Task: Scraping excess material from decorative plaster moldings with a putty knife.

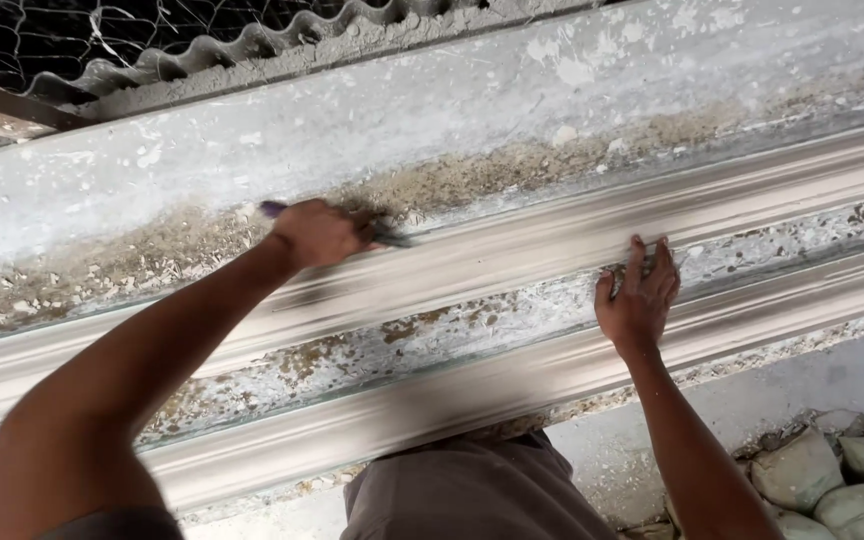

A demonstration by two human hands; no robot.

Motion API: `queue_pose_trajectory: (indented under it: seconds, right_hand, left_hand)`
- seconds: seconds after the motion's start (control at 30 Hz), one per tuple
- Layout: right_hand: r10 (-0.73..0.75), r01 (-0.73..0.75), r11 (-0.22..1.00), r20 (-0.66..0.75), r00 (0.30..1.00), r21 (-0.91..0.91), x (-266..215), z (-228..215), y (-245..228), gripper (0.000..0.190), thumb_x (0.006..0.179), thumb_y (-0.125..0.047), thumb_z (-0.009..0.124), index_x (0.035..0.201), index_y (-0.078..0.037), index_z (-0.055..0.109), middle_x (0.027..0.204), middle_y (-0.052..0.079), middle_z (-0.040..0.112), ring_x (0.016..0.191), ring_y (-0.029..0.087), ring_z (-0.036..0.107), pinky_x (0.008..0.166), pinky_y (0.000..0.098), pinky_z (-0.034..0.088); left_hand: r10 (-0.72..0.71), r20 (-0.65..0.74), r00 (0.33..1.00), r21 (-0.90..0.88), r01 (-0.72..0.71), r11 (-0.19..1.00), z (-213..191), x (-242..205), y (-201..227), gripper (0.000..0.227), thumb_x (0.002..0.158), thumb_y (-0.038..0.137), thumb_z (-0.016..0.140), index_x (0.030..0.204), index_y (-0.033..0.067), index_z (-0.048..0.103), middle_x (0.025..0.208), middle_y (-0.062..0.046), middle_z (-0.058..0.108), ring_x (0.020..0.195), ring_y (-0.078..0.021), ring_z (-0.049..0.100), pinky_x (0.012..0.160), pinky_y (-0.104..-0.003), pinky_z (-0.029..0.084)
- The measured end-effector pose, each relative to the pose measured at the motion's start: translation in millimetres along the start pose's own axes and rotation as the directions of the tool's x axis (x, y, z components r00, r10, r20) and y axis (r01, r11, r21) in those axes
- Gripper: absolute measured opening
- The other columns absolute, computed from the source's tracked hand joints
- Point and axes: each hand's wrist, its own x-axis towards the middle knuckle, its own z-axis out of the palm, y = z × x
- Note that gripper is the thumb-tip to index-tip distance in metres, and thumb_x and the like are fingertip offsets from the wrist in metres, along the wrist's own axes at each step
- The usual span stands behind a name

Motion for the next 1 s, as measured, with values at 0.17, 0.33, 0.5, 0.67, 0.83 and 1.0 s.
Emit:
queue_pose_trajectory:
  seconds: [0.17,0.33,0.5,0.67,0.83,1.0]
  right_hand:
    - [-0.012,0.012,1.000,-0.025,1.000,0.004,-2,-3,-3,0.068,0.104,-0.033,0.052,0.165,-0.014,0.030,0.165,0.031,0.024,0.152,0.049,0.030,0.124,0.0649,0.022]
    - [-0.015,0.016,1.000,-0.016,1.000,0.008,0,0,-2,0.068,0.103,-0.033,0.053,0.164,-0.013,0.031,0.165,0.031,0.026,0.151,0.049,0.030,0.124,0.0652,0.022]
    - [-0.003,0.003,1.000,-0.019,1.000,0.028,3,-9,-9,0.066,0.103,-0.033,0.054,0.162,-0.013,0.033,0.164,0.032,0.027,0.153,0.049,0.028,0.126,0.0646,0.021]
    - [0.000,0.000,1.000,0.006,1.000,0.009,2,-2,-1,0.067,0.102,-0.034,0.052,0.163,-0.012,0.032,0.164,0.033,0.025,0.151,0.049,0.027,0.124,0.0651,0.020]
    - [0.017,-0.017,1.000,0.021,1.000,0.003,3,-5,-3,0.068,0.102,-0.035,0.050,0.163,-0.014,0.029,0.165,0.031,0.023,0.154,0.048,0.025,0.126,0.0640,0.019]
    - [0.039,-0.038,0.999,0.065,0.997,-0.016,5,1,1,0.068,0.102,-0.036,0.051,0.162,-0.012,0.030,0.162,0.035,0.021,0.151,0.050,0.024,0.121,0.0653,0.018]
  left_hand:
    - [-0.006,0.004,1.000,0.077,0.006,0.997,-14,67,17,0.041,0.107,0.034,0.037,0.128,0.0064,0.058,0.102,-0.015,0.072,0.069,-0.0226,0.074,0.058,-0.037,0.061]
    - [-0.056,0.389,0.919,0.046,0.042,0.998,-42,56,15,0.047,0.114,0.040,0.027,0.115,0.0141,0.067,0.098,-0.011,0.075,0.082,-0.0206,0.077,0.071,-0.036,0.062]
    - [0.046,-0.109,0.993,0.024,-0.044,0.999,-7,98,21,0.049,0.105,0.047,0.033,0.101,0.0120,0.067,0.103,-0.016,0.070,0.084,-0.0266,0.073,0.051,-0.040,0.063]
    - [-0.034,0.114,0.993,-0.011,0.035,0.999,-55,105,31,0.050,0.111,0.044,0.028,0.127,0.0068,0.057,0.100,-0.014,0.075,0.072,-0.0281,0.075,0.063,-0.043,0.060]
    - [0.155,-0.241,0.958,0.042,-0.149,0.988,-23,112,21,0.041,0.105,0.035,0.034,0.114,0.0079,0.064,0.119,-0.016,0.071,0.073,-0.0269,0.073,0.046,-0.043,0.058]
    - [0.036,-0.068,0.997,0.047,-0.033,0.998,-28,196,53,0.046,0.114,0.032,0.031,0.135,-0.0005,0.056,0.102,-0.024,0.071,0.074,-0.0266,0.071,0.053,-0.040,0.061]
